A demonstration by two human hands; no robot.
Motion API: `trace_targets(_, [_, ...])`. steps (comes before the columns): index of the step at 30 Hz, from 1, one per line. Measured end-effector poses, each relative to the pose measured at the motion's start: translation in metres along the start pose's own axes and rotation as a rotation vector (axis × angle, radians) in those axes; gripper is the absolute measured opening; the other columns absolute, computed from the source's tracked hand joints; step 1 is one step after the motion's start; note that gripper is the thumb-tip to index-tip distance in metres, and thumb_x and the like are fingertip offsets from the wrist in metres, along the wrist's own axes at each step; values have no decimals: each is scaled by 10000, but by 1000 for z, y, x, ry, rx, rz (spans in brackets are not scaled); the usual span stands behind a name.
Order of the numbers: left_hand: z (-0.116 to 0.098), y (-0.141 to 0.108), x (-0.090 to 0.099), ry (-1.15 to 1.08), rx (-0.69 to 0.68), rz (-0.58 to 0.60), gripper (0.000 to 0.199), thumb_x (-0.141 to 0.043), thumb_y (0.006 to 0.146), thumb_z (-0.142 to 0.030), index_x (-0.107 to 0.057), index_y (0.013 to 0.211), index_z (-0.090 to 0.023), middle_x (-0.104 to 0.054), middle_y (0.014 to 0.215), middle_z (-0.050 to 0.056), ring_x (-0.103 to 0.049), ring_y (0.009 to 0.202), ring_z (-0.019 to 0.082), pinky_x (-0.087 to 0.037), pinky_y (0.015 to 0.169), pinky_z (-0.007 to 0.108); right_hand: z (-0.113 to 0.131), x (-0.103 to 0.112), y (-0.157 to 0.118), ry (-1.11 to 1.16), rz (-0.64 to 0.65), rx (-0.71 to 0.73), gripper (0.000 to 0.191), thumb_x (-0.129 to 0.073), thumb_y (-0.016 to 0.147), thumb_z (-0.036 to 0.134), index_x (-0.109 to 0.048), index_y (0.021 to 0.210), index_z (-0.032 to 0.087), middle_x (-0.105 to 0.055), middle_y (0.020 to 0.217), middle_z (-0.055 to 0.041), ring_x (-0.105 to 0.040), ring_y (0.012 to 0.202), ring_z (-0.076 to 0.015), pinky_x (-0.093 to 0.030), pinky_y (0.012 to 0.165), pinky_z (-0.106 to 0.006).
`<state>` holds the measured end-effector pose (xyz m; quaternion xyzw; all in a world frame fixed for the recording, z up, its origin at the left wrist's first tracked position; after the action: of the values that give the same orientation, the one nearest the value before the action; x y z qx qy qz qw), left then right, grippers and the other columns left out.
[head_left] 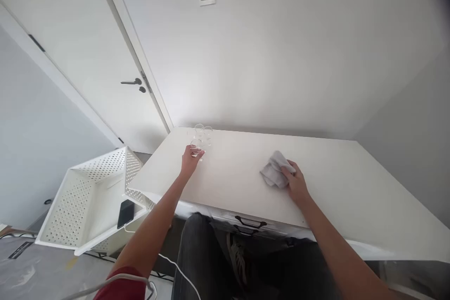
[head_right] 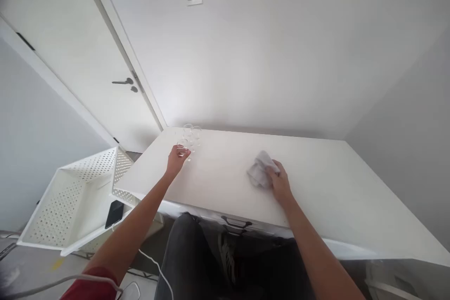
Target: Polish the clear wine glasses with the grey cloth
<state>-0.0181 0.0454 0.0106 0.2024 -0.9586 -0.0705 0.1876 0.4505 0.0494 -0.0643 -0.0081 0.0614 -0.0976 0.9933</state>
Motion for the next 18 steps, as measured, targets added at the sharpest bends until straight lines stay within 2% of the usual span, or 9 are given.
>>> trace_targets(3, [-16,-9,-29,-54,-88,104,430,-773,867,-498,-572,1165,-263,-744,1094,60,-728,976,221,-559,861,379,-14,0,17,99,-140,-187,492,-722,852,664,-714,1072,224,-737,999,-87,-706,886,-247,-621,678,-325])
trace_targets(6, [-35,-10,-83,-94,-172,281,459,-791,859,-468,-589,1226,-277,-735,1082,42,-723,890,187,-560,863,364,-20,-10,43,135,-237,-249,510,-668,878,712,-707,1030,228,-745,993,-76,-722,860,-238,-636,660,-330])
trace_targets(8, [-45,-3,-122,-83,-218,337,466,-800,856,-454,-607,1246,-287,-738,1073,30,-700,828,163,-549,873,361,-20,-21,62,167,-274,-254,549,-608,889,760,-698,1009,232,-748,971,-74,-738,863,-244,-647,664,-350])
trace_targets(11, [-50,14,-172,-13,-309,299,512,-829,842,-444,-624,1287,-299,-751,1084,27,-685,816,168,-530,889,373,-14,-44,89,271,-205,-180,582,-573,882,795,-694,1012,241,-770,1010,-88,-759,971,-273,-664,736,-389])
trace_targets(13, [-49,25,-195,95,-415,237,517,-837,847,-439,-644,1307,-305,-757,1090,32,-693,823,182,-501,950,404,-7,-58,101,344,-126,-70,546,-700,822,733,-702,1052,238,-783,1099,-94,-748,1075,-286,-658,849,-411])
trace_targets(16, [-40,33,-216,262,-576,152,498,-842,853,-468,-698,1300,-304,-764,1075,67,-707,840,222,-443,1006,445,-4,-69,109,284,-33,28,585,-919,648,546,-723,1093,221,-785,1170,-94,-727,1136,-309,-620,968,-434])
trace_targets(18, [-32,36,-223,298,-608,144,493,-837,850,-505,-727,1290,-314,-762,1066,95,-715,866,254,-426,996,450,-9,-68,109,185,-92,-17,582,-895,670,601,-727,1069,212,-787,1140,-107,-723,1121,-324,-621,955,-460])
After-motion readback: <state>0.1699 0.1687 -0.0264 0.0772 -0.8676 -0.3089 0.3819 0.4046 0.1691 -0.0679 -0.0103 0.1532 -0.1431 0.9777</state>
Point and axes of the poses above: each hand's wrist, its own y-axis towards the middle knuckle, its own x-axis out of the back of the hand, z = x × y, the point moved 5 cm from there along y, towards the middle knuckle
